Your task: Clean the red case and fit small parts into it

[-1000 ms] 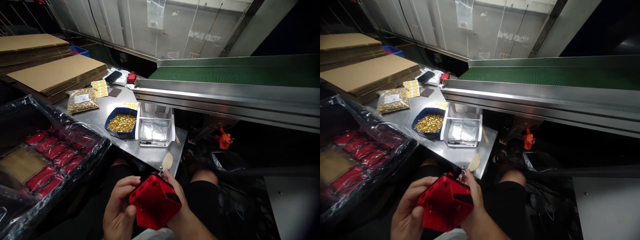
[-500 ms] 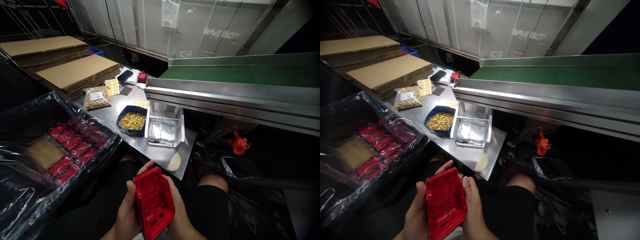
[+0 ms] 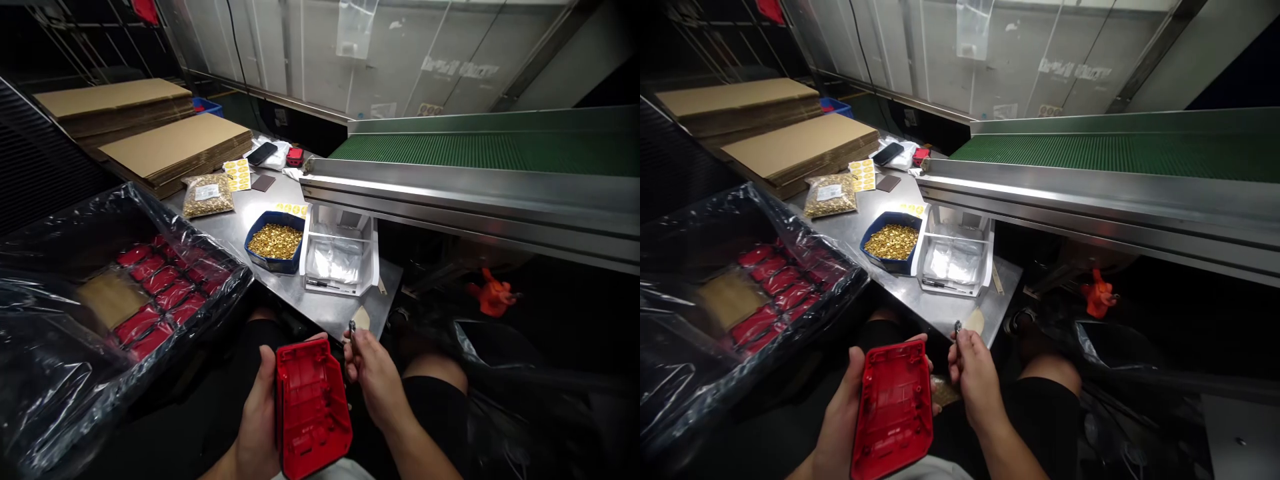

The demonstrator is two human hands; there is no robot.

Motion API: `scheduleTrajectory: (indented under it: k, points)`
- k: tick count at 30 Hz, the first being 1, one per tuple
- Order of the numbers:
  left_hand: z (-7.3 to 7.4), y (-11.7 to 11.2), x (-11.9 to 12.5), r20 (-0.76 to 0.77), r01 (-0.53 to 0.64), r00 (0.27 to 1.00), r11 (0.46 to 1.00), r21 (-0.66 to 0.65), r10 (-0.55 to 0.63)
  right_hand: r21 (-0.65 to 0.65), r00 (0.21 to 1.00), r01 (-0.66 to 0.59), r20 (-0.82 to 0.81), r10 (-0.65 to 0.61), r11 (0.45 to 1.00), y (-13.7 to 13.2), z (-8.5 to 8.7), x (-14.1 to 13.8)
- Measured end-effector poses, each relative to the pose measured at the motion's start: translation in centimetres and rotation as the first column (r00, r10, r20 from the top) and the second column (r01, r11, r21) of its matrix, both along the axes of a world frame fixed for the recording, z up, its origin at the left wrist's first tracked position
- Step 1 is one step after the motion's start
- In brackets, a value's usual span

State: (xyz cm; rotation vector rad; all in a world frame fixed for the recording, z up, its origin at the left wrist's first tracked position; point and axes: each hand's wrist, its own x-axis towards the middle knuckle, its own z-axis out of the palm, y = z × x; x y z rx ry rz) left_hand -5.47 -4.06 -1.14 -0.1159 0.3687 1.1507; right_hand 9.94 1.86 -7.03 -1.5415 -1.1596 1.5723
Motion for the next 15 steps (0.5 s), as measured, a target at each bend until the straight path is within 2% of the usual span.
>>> scheduleTrajectory:
  k: [2, 6, 10, 15]
  points:
    - [-0.6, -0.2, -0.2, -0.006, 0.009, 1.0, 0.999, -0.044, -0.009, 0.151, 0.968, -0.088, 0.248, 0.048, 0.985, 0.9, -1.8, 0.0]
    - [-1.5, -0.7, -0.5, -0.072, -0.009, 0.997, 0.997, -0.072, 0.004, 0.339, 0.885, -0.23, 0.463, 0.051, 0.912, 3.3, -4.2, -1.0]
    - [-1.9, -1.3, -1.5, -0.189, -0.046, 0.981, 0.995, -0.087, 0.028, 0.436, 0.818, -0.332, 0.575, 0.025, 0.836, 5.3, -5.1, -2.5]
    - [-4.2, -2.1, -3.1, -0.255, 0.091, 0.958, 0.984, -0.155, -0.128, 0.517, 0.804, -0.327, 0.593, -0.055, 0.791, 5.5, -5.3, -2.7]
